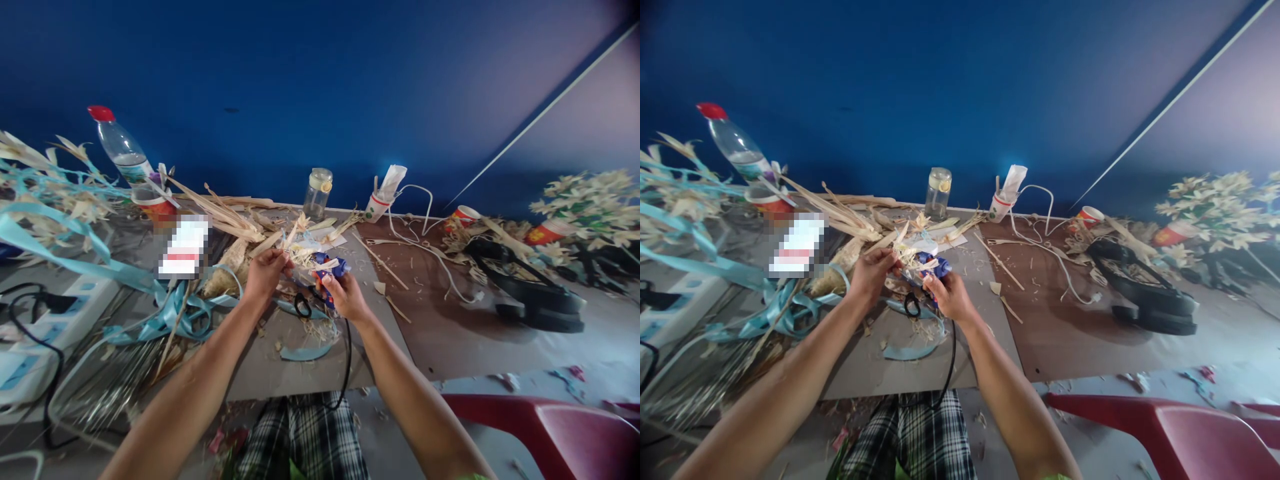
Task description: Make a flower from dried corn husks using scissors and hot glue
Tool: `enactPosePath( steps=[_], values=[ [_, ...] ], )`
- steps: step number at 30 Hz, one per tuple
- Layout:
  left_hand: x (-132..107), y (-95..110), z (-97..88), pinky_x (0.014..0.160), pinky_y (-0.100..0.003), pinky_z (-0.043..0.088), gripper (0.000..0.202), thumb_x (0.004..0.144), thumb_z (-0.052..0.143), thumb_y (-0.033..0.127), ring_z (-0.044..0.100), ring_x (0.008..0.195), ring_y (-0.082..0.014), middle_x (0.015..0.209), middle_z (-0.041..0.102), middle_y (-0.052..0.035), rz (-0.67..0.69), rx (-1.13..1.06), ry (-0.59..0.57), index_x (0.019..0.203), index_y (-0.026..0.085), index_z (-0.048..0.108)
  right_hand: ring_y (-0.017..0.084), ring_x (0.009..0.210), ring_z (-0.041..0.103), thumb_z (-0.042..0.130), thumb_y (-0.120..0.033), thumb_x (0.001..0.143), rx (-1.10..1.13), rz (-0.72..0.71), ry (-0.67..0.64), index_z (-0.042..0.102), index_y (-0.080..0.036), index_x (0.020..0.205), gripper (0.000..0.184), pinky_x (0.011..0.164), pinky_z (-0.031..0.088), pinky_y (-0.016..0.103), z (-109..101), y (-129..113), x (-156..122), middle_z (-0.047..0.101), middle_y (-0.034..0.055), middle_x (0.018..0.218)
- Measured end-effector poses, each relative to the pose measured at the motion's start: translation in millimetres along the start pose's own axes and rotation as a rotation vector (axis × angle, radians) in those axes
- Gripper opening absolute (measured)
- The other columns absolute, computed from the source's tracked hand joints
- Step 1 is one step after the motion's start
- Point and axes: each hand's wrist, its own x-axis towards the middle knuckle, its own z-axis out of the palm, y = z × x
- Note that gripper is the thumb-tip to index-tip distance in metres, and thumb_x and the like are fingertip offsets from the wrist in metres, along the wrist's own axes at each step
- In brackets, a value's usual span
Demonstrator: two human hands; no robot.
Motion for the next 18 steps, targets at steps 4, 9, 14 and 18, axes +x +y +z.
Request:
enactPosePath(
  steps=[4, 9, 14, 18],
  values=[
    [1, -1, 0.1, 0.052, -0.023, 0.039, 0.017, 0.068, 0.065, 0.031, 0.052, 0.046, -0.0097, 0.058, 0.064, -0.0008, -0.002, 0.005, 0.01, 0.065, 0.014, 0.062, 0.01, 0.052, 0.042, 0.051, -0.065, 0.078, 0.006, 0.009, -0.006, 0.061, -0.014, 0.069, 0.053, 0.049, 0.034, 0.024, -1, 2, 0, 0.049, 0.001, 0.06],
    [-1, 2, 0.1, 0.053, -0.023, 0.038, 0.021, 0.069, 0.066, 0.034, 0.053, 0.048, -0.0098, 0.06, 0.065, -0.002, 0.016, 0.017, -0.011, 0.065, 0.014, 0.064, 0.01, 0.054, 0.044, 0.051, -0.065, 0.078, 0.024, 0.015, 0.012, 0.061, -0.015, 0.07, 0.051, 0.049, 0.034, 0.023, -1, 0, 1, 0.052, 0.0021, 0.063],
    [-2, 3, 0.1, 0.054, -0.023, 0.04, 0.023, 0.068, 0.067, 0.035, 0.054, 0.05, -0.0094, 0.064, 0.066, -0.0033, 0.003, -0.023, -0.031, 0.068, 0.013, 0.066, 0.01, 0.055, 0.046, 0.054, -0.067, 0.075, 0.096, 0.009, 0.033, 0.061, -0.015, 0.068, 0.053, 0.05, 0.036, 0.024, 0, -5, 1, 0.056, 0.0039, 0.067],
    [-2, 4, -0.1, 0.055, -0.024, 0.041, 0.023, 0.067, 0.068, 0.035, 0.054, 0.05, -0.0093, 0.067, 0.068, -0.0045, -0.021, -0.056, -0.013, 0.068, 0.012, 0.066, 0.009, 0.05, 0.043, 0.055, -0.067, 0.073, 0.142, 0.041, 0.039, 0.062, -0.015, 0.071, 0.053, 0.048, 0.034, 0.024, 0, -10, 0, 0.054, 0.0026, 0.063]
  ],
)
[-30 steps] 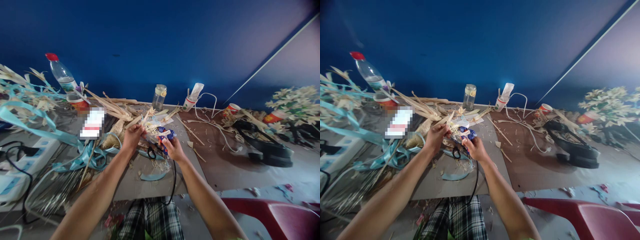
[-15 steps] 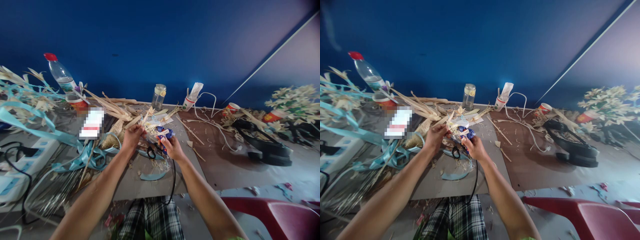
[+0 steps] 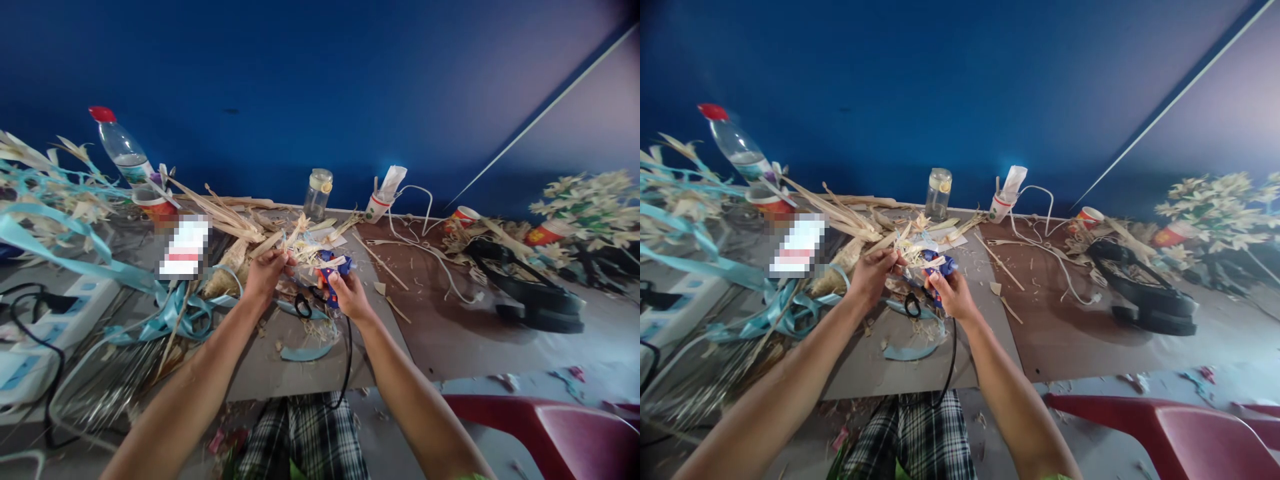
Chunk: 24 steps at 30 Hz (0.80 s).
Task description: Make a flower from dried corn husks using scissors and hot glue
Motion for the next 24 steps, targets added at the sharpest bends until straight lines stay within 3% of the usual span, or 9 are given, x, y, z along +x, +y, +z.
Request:
enactPosePath(
  steps=[8, 14, 24],
  values=[
    [1.4, -2.0, -1.1, 0.054, -0.023, 0.04, 0.027, 0.068, 0.069, 0.039, 0.054, 0.051, -0.0091, 0.066, 0.066, -0.0032, -0.005, 0.008, -0.002, 0.068, 0.013, 0.066, 0.011, 0.057, 0.047, 0.055, -0.069, 0.072, -0.035, -0.033, -0.003, 0.06, -0.015, 0.063, 0.055, 0.048, 0.036, 0.024, -0.5, 2.4, 2.2, 0.058, 0.005, 0.068],
    [0.2, -1.1, -0.2, 0.057, -0.024, 0.043, 0.029, 0.065, 0.071, 0.04, 0.056, 0.052, -0.0096, 0.071, 0.068, -0.0047, -0.032, -0.045, -0.035, 0.073, 0.012, 0.066, 0.01, 0.052, 0.044, 0.054, -0.072, 0.071, -0.038, -0.002, 0.018, 0.061, -0.014, 0.068, 0.058, 0.048, 0.035, 0.024, -0.5, 1.1, 2.3, 0.057, 0.0041, 0.065],
    [2.9, -2.7, 0.1, 0.056, -0.025, 0.044, 0.031, 0.059, 0.074, 0.038, 0.056, 0.049, -0.0098, 0.067, 0.067, -0.0039, -0.061, -0.105, 0.017, 0.073, 0.012, 0.064, 0.01, 0.053, 0.045, 0.055, -0.07, 0.071, -0.028, -0.011, -0.009, 0.061, -0.015, 0.065, 0.056, 0.048, 0.037, 0.024, -1.0, 0.9, 0.7, 0.058, 0.0047, 0.067]
  ],
)
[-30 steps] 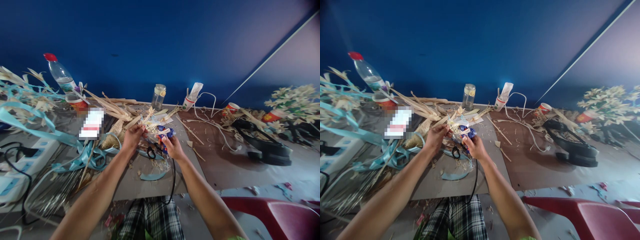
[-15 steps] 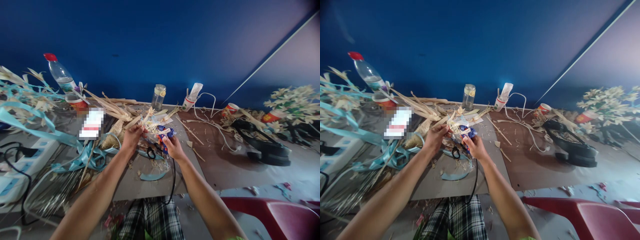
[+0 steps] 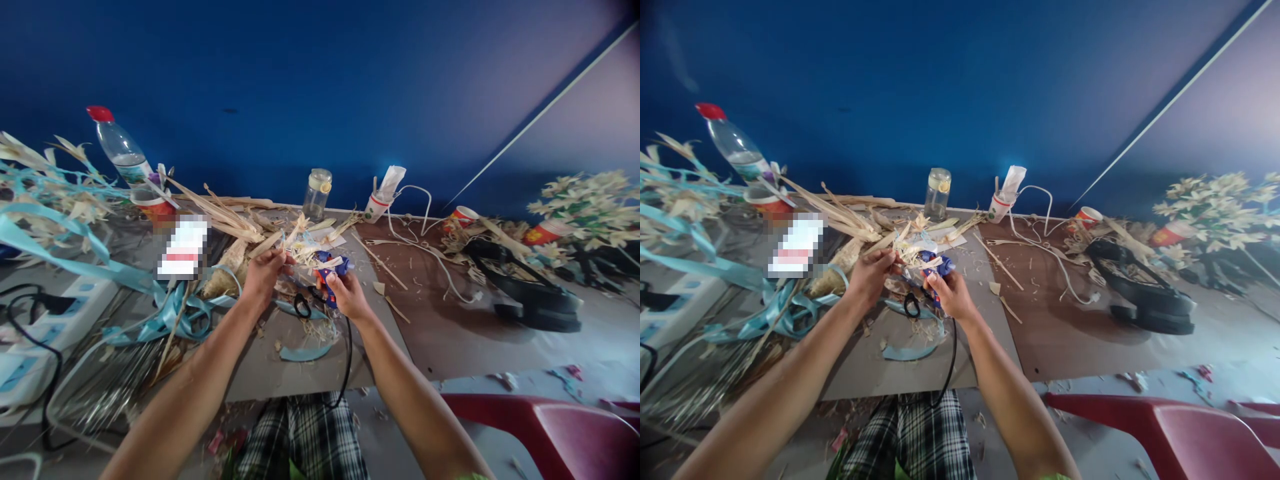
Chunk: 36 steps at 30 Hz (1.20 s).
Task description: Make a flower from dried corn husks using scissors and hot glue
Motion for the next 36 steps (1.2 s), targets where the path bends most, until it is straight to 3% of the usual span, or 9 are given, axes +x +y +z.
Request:
enactPosePath(
  steps=[5, 12, 19, 36],
  values=[
    [-1, 1, 1.0, 0.052, -0.024, 0.042, 0.03, 0.056, 0.076, 0.035, 0.057, 0.048, -0.0098, 0.065, 0.064, -0.0015, -0.034, -0.083, -0.011, 0.071, 0.012, 0.064, 0.01, 0.053, 0.046, 0.056, -0.069, 0.072, -0.002, 0.01, -0.006, 0.061, -0.015, 0.065, 0.055, 0.048, 0.037, 0.024, 0, 2, 2, 0.057, 0.0042, 0.066],
    [0, 5, 0.2, 0.051, -0.022, 0.043, 0.025, 0.055, 0.076, 0.029, 0.055, 0.05, -0.008, 0.065, 0.065, -0.0031, -0.089, -0.202, -0.027, 0.069, 0.012, 0.063, 0.009, 0.048, 0.044, 0.056, -0.073, 0.068, 0.055, 0.031, 0.016, 0.065, -0.014, 0.082, 0.061, 0.045, 0.034, 0.024, 1, -8, -2, 0.057, 0.0027, 0.063],
    [1, 3, 1.0, 0.049, -0.021, 0.041, 0.021, 0.056, 0.075, 0.028, 0.055, 0.05, -0.0082, 0.062, 0.063, -0.0013, -0.108, -0.193, 0.004, 0.064, 0.013, 0.062, 0.009, 0.049, 0.044, 0.056, -0.069, 0.071, 0.024, 0.017, -0.007, 0.06, -0.015, 0.065, 0.055, 0.046, 0.033, 0.024, 1, -4, 0, 0.056, 0.0033, 0.062],
    [2, 0, 0.6, 0.05, -0.023, 0.041, 0.02, 0.06, 0.071, 0.031, 0.055, 0.048, -0.0091, 0.063, 0.064, -0.0017, -0.057, -0.084, 0.012, 0.066, 0.014, 0.063, 0.01, 0.053, 0.044, 0.055, -0.067, 0.074, -0.021, 0.004, -0.016, 0.062, -0.015, 0.066, 0.053, 0.048, 0.035, 0.024, -1, 1, 0, 0.056, 0.0038, 0.066]
  ],
)
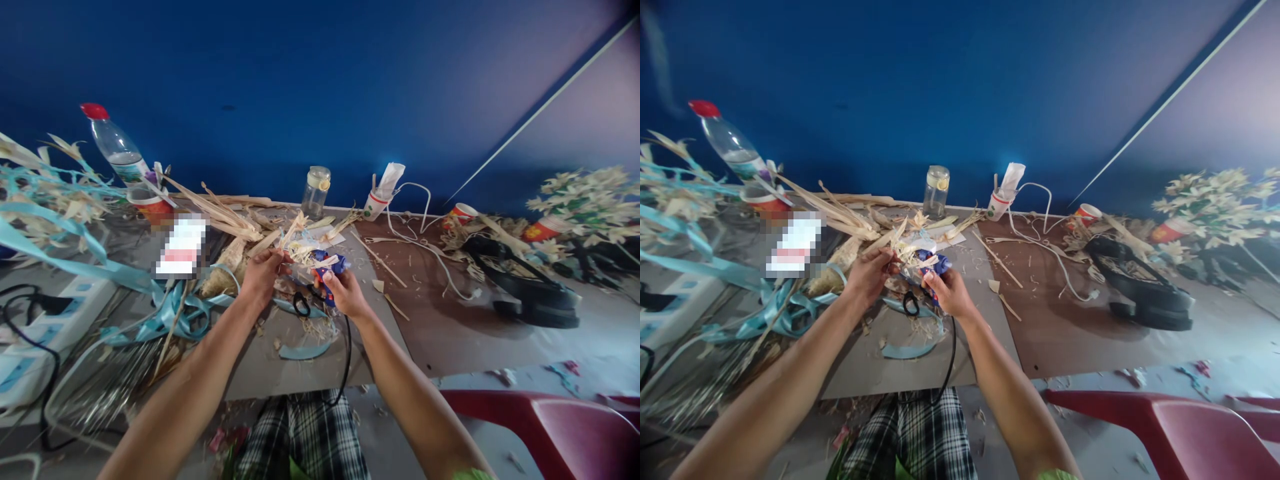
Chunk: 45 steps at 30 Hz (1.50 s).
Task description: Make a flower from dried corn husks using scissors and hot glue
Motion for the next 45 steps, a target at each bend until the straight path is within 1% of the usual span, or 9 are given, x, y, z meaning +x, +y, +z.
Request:
enactPosePath(
  steps=[12, 18, 23, 26, 28, 32, 36, 40, 45],
  values=[
    [1, -1, -1.4, 0.05, -0.022, 0.042, 0.021, 0.059, 0.072, 0.03, 0.054, 0.047, -0.0079, 0.064, 0.065, -0.002, -0.03, -0.013, 0.005, 0.067, 0.014, 0.063, 0.01, 0.052, 0.044, 0.056, -0.068, 0.073, 0.027, -0.016, -0.008, 0.063, -0.015, 0.069, 0.053, 0.049, 0.036, 0.024, 1, -1, 0, 0.057, 0.004, 0.066],
    [-2, 5, 0.2, 0.051, -0.021, 0.044, 0.027, 0.057, 0.076, 0.031, 0.052, 0.047, -0.0061, 0.064, 0.066, -0.0025, -0.076, -0.093, -0.023, 0.071, 0.012, 0.063, 0.011, 0.056, 0.045, 0.058, -0.064, 0.073, 0.07, -0.081, 0.165, 0.063, -0.015, 0.085, 0.05, 0.053, 0.037, 0.026, -9, -1, 2, 0.057, 0.0028, 0.069],
    [0, 5, -1.8, 0.051, -0.019, 0.044, 0.028, 0.06, 0.077, 0.029, 0.054, 0.05, -0.0065, 0.063, 0.065, -0.0016, -0.094, -0.139, -0.04, 0.077, 0.013, 0.063, 0.013, 0.061, 0.045, 0.062, -0.049, 0.074, -0.221, -0.09, 0.362, 0.061, -0.017, 0.087, 0.034, 0.06, 0.038, 0.027, -20, -1, 4, 0.051, -0.0004, 0.069],
    [0, 4, -2.6, 0.05, -0.018, 0.043, 0.025, 0.061, 0.077, 0.027, 0.054, 0.051, -0.0067, 0.062, 0.065, -0.0018, -0.103, -0.139, -0.034, 0.077, 0.012, 0.063, 0.017, 0.074, 0.05, 0.066, -0.042, 0.07, -0.521, -0.114, 0.472, 0.061, -0.017, 0.081, 0.028, 0.07, 0.042, 0.03, -23, -5, 3, 0.052, 0.0028, 0.077],
    [0, 4, -2.5, 0.048, -0.017, 0.042, 0.023, 0.062, 0.076, 0.025, 0.053, 0.049, -0.0064, 0.06, 0.063, -0.0009, -0.114, -0.139, -0.025, 0.076, 0.012, 0.063, 0.02, 0.08, 0.051, 0.066, -0.039, 0.069, -0.7, -0.056, 0.514, 0.061, -0.017, 0.082, 0.027, 0.074, 0.043, 0.032, -23, -6, 3, 0.052, 0.0053, 0.083],
    [-1, 4, -1.0, 0.047, -0.017, 0.04, 0.017, 0.063, 0.075, 0.02, 0.05, 0.046, -0.0056, 0.057, 0.06, -0.0001, -0.139, -0.177, -0.023, 0.071, 0.012, 0.061, 0.021, 0.084, 0.055, 0.062, -0.039, 0.073, -0.967, 0.158, 0.452, 0.063, -0.018, 0.091, 0.028, 0.076, 0.045, 0.033, -23, -8, 1, 0.054, 0.008, 0.095],
    [-1, 5, 1.2, 0.047, -0.015, 0.039, 0.008, 0.065, 0.069, 0.009, 0.049, 0.046, -0.0043, 0.056, 0.059, -0.0007, -0.147, -0.244, -0.018, 0.069, 0.01, 0.062, 0.021, 0.086, 0.059, 0.061, -0.043, 0.076, -1.099, 0.311, 0.364, 0.063, -0.019, 0.097, 0.032, 0.076, 0.045, 0.032, -25, -9, -5, 0.055, 0.0096, 0.102],
    [1, 5, 1.4, 0.051, -0.016, 0.044, 0.011, 0.061, 0.066, 0.002, 0.054, 0.052, -0.0068, 0.059, 0.061, -0.0028, -0.151, -0.292, -0.012, 0.068, 0.01, 0.062, 0.024, 0.095, 0.059, 0.06, -0.041, 0.078, -1.151, 0.346, 0.332, 0.063, -0.016, 0.101, 0.034, 0.081, 0.045, 0.033, -29, -8, -12, 0.057, 0.0131, 0.104],
    [2, 3, 0.4, 0.055, -0.021, 0.048, 0.014, 0.059, 0.071, 0.007, 0.056, 0.053, -0.0082, 0.064, 0.065, -0.0048, -0.125, -0.294, -0.025, 0.066, 0.012, 0.061, 0.025, 0.105, 0.057, 0.06, -0.039, 0.078, -1.16, 0.345, 0.269, 0.062, -0.015, 0.104, 0.036, 0.085, 0.044, 0.032, -31, -1, -16, 0.058, 0.0142, 0.104]
  ],
)
